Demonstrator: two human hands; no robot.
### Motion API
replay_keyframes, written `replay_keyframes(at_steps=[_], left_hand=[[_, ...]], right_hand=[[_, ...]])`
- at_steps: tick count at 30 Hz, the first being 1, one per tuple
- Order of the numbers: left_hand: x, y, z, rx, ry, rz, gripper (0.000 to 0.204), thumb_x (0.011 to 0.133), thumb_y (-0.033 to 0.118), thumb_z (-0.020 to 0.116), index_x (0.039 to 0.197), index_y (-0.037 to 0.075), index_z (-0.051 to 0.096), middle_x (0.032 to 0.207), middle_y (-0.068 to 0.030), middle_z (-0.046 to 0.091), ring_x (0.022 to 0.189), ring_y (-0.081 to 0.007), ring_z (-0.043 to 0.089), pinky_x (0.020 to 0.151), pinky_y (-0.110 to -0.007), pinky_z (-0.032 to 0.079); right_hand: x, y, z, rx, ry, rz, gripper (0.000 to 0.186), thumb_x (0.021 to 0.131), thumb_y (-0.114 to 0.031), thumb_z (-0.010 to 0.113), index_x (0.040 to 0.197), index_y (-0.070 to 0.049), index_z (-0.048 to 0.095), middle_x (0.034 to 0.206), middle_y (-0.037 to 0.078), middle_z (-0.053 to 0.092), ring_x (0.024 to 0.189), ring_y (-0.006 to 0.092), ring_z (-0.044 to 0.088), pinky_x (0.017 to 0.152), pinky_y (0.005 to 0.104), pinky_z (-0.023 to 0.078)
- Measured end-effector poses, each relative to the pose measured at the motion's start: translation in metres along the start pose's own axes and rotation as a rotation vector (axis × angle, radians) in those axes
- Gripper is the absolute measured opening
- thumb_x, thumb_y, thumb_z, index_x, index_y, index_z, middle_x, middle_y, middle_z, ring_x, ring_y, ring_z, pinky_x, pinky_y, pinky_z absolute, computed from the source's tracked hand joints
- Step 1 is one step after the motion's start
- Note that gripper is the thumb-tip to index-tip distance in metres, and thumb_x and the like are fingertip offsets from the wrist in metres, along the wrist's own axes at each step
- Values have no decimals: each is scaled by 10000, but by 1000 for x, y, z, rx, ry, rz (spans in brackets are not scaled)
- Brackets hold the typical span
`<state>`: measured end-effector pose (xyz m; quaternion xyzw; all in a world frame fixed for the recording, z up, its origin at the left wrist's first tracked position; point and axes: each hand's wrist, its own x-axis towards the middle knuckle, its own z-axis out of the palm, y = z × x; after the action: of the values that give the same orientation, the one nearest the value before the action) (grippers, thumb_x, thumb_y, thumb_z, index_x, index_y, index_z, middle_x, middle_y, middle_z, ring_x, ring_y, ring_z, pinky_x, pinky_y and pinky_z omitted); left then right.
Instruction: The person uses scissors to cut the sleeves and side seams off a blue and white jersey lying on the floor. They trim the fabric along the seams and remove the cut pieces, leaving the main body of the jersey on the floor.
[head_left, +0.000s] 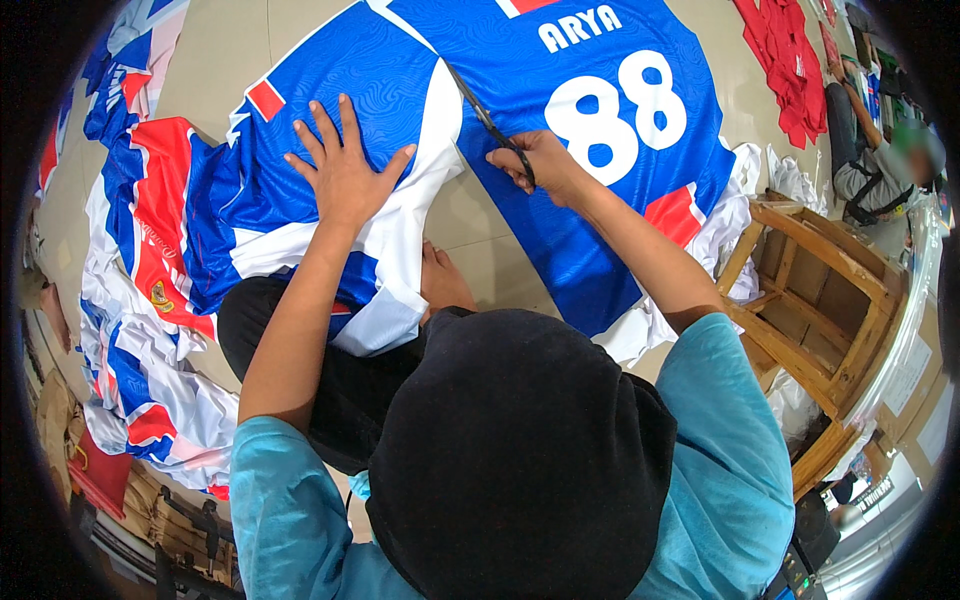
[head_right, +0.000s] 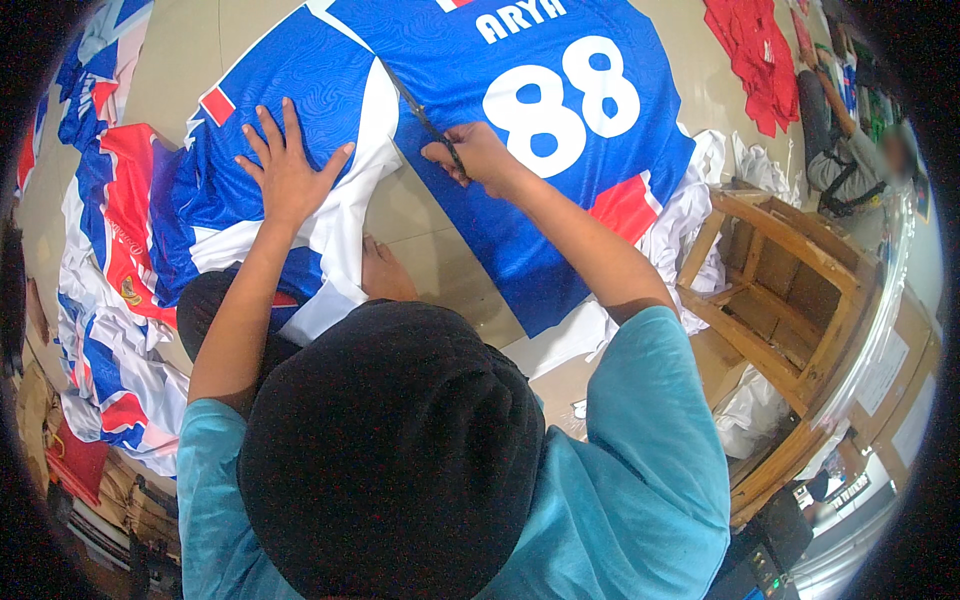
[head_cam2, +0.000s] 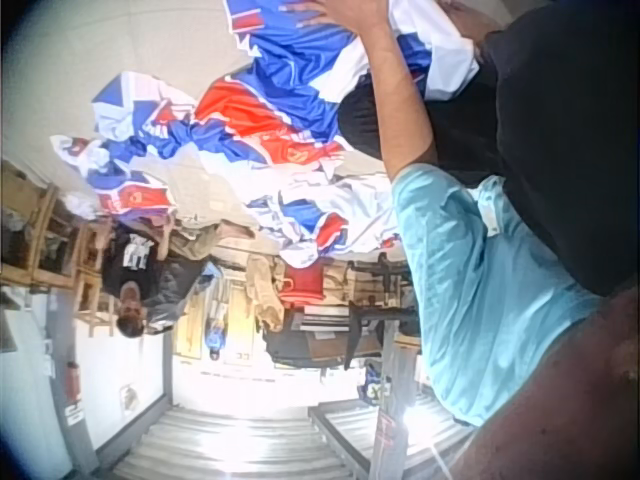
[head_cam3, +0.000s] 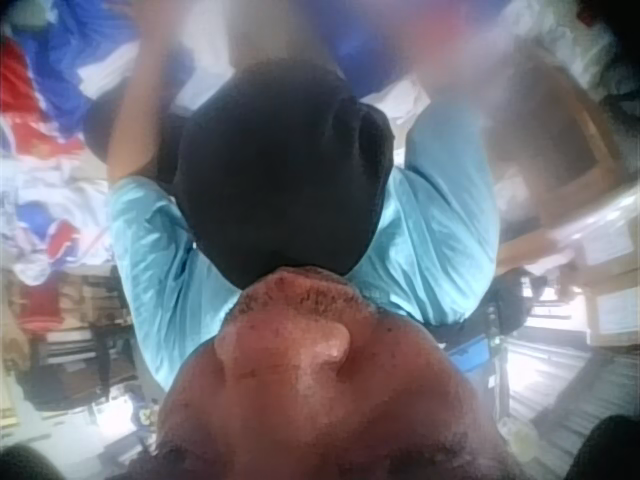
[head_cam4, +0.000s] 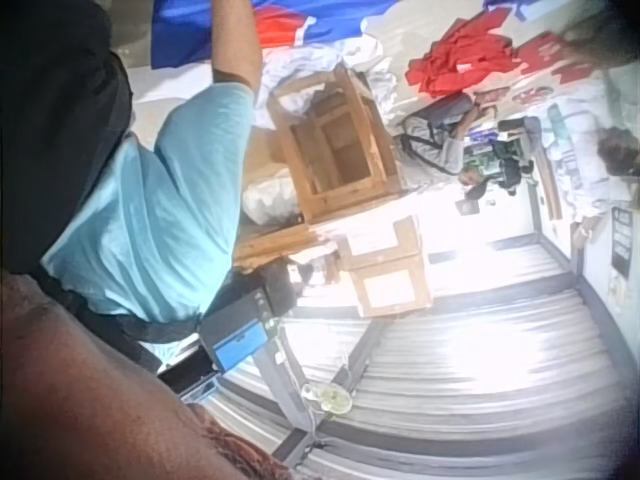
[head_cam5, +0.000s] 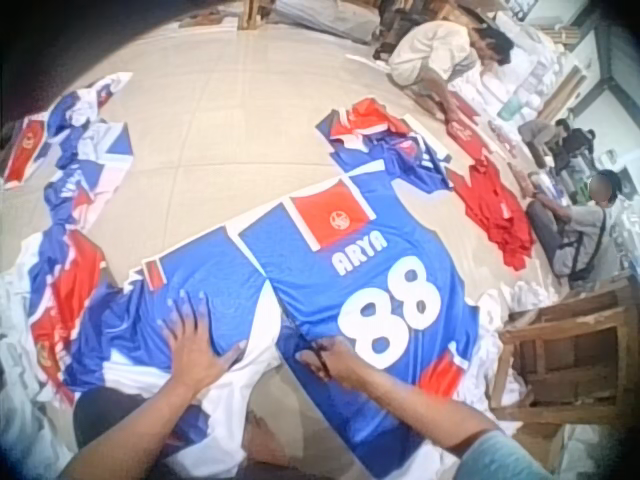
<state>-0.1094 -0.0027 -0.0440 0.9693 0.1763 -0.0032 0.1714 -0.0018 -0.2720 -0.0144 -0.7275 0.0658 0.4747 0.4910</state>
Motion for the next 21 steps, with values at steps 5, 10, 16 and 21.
replay_keyframes(at_steps=[5,10,16,21], left_hand=[[-1,-1,1,0,1,-4,1168,809,741,676,1653,110,173,1678,-327,60,1524,-587,2,1117,-807,7],[0,-1,0,-2,2,-1,1167,805,741,678,1650,104,185,1679,-325,66,1527,-582,5,1116,-810,6],[-1,0,-1,-6,4,0,1168,804,743,678,1649,102,188,1678,-325,72,1527,-583,6,1114,-811,8],[-1,0,0,-12,15,5,1167,805,740,679,1649,100,189,1676,-329,74,1526,-585,8,1114,-810,7]], right_hand=[[1,-13,0,44,-1,15,323,845,-313,818,754,-56,644,617,-2,542,484,85,480,445,243,368],[7,-21,0,37,-1,11,323,849,-314,819,761,-56,645,623,-12,536,489,74,488,437,228,377],[12,-25,0,32,-1,20,303,837,-306,815,748,-66,655,634,8,559,504,101,486,457,264,364],[14,-25,0,19,-16,18,312,858,-310,804,750,-69,637,614,-17,526,491,72,484,438,227,366]])
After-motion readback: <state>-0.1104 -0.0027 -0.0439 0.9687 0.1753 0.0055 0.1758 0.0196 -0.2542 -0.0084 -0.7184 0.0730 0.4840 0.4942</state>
